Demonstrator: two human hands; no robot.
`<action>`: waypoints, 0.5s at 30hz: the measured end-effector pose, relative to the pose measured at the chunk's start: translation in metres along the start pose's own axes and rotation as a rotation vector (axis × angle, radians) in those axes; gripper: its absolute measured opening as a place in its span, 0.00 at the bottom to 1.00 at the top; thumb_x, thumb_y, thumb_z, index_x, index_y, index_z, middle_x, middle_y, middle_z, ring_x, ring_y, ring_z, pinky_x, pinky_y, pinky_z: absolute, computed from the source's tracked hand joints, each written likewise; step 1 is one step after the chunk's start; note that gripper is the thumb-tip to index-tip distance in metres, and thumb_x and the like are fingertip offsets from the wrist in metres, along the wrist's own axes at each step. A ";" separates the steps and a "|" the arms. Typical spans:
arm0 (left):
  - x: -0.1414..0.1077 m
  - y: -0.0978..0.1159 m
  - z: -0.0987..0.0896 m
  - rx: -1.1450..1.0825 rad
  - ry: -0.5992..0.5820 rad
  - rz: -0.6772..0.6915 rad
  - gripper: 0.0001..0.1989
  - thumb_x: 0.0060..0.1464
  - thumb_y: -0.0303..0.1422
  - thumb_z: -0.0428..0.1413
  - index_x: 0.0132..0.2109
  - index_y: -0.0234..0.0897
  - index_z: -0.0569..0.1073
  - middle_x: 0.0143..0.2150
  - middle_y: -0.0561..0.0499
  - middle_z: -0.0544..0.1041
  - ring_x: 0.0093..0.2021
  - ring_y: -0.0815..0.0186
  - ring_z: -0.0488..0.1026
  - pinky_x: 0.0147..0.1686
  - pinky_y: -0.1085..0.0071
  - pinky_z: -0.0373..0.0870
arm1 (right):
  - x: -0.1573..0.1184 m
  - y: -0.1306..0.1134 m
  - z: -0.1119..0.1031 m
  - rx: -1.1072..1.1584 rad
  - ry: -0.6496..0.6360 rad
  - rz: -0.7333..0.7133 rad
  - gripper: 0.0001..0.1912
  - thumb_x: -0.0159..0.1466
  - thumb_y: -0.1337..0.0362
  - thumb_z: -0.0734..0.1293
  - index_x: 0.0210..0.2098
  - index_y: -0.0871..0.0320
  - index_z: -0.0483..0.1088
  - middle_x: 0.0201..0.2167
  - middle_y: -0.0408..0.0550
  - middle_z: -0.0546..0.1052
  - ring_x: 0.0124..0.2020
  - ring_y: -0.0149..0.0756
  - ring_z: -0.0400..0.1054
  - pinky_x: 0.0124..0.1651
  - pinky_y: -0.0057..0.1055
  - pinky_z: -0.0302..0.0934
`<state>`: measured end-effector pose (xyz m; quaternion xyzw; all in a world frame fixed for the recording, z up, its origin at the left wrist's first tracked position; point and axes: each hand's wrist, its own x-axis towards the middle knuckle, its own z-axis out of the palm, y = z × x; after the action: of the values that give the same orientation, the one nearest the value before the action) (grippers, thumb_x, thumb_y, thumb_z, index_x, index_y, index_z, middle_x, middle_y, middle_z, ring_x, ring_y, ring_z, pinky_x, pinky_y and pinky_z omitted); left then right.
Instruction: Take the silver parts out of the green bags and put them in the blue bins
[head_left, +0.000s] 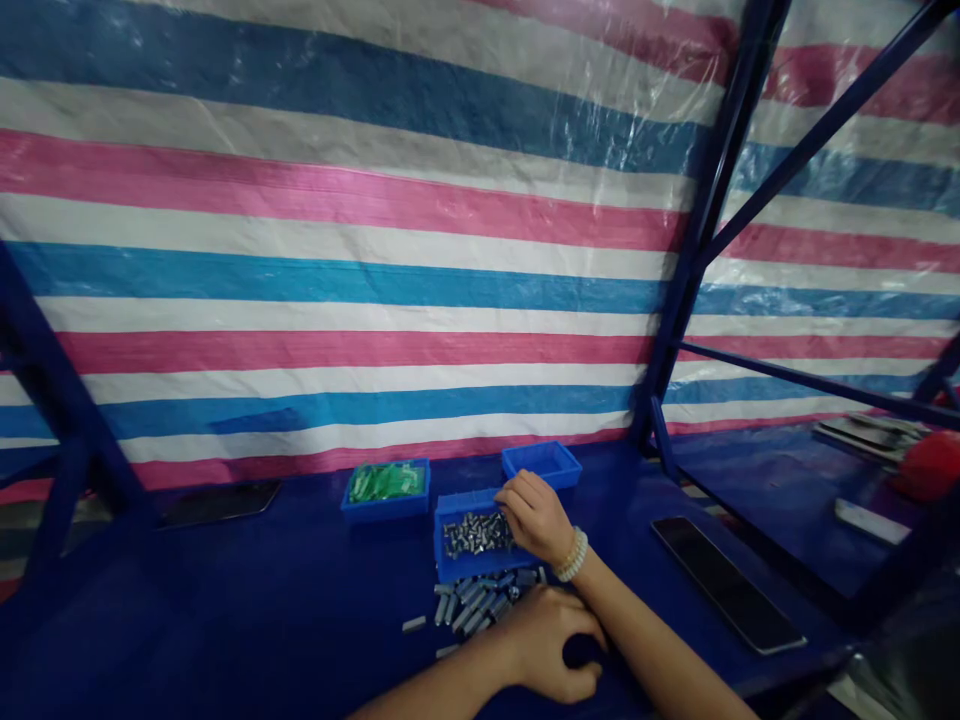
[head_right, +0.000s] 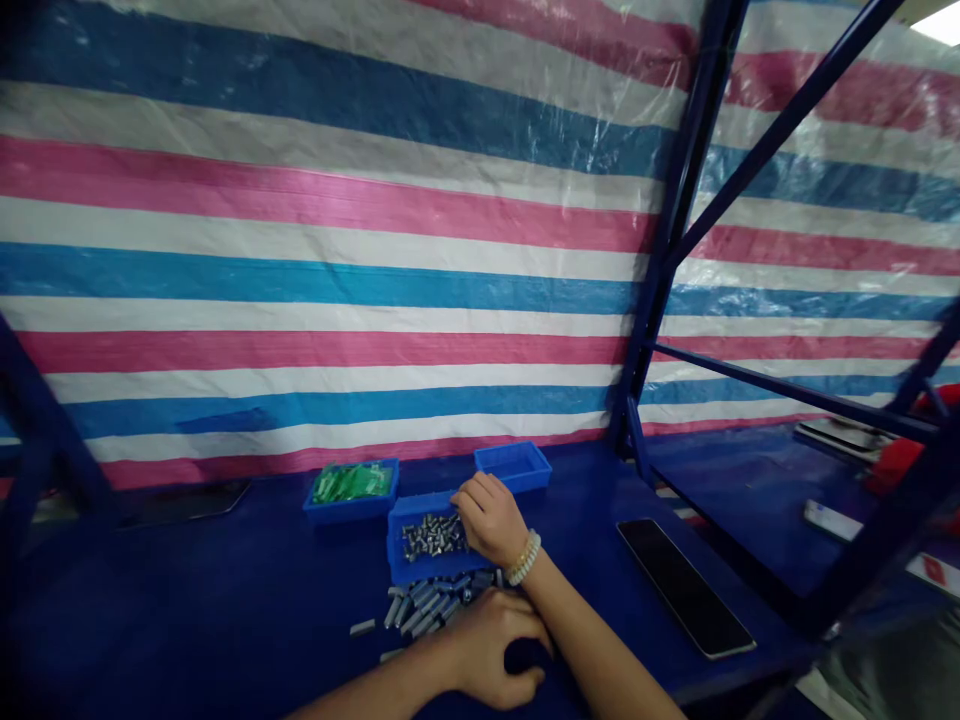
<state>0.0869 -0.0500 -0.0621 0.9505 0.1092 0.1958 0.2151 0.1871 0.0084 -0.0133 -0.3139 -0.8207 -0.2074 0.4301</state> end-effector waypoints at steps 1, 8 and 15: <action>0.000 0.000 0.000 0.002 0.002 -0.002 0.13 0.43 0.32 0.59 0.40 0.36 0.76 0.36 0.49 0.81 0.37 0.62 0.78 0.41 0.73 0.73 | -0.003 -0.002 0.000 -0.017 0.020 -0.015 0.08 0.65 0.73 0.59 0.36 0.60 0.70 0.31 0.50 0.72 0.33 0.38 0.62 0.37 0.34 0.58; 0.000 0.003 -0.003 -0.036 -0.012 -0.022 0.13 0.44 0.30 0.58 0.40 0.36 0.76 0.37 0.49 0.81 0.38 0.62 0.78 0.41 0.73 0.72 | -0.012 -0.005 -0.002 -0.089 0.061 -0.145 0.08 0.66 0.74 0.60 0.36 0.61 0.70 0.29 0.49 0.74 0.30 0.35 0.62 0.33 0.33 0.55; -0.001 0.003 -0.002 -0.042 -0.003 -0.034 0.13 0.45 0.30 0.57 0.40 0.36 0.77 0.36 0.49 0.82 0.37 0.63 0.79 0.41 0.74 0.72 | -0.016 -0.008 -0.006 -0.107 0.102 -0.233 0.09 0.66 0.74 0.59 0.38 0.62 0.71 0.31 0.51 0.76 0.31 0.35 0.65 0.34 0.34 0.56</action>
<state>0.0859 -0.0524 -0.0595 0.9441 0.1208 0.1932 0.2383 0.1923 -0.0061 -0.0236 -0.2280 -0.8164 -0.3150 0.4270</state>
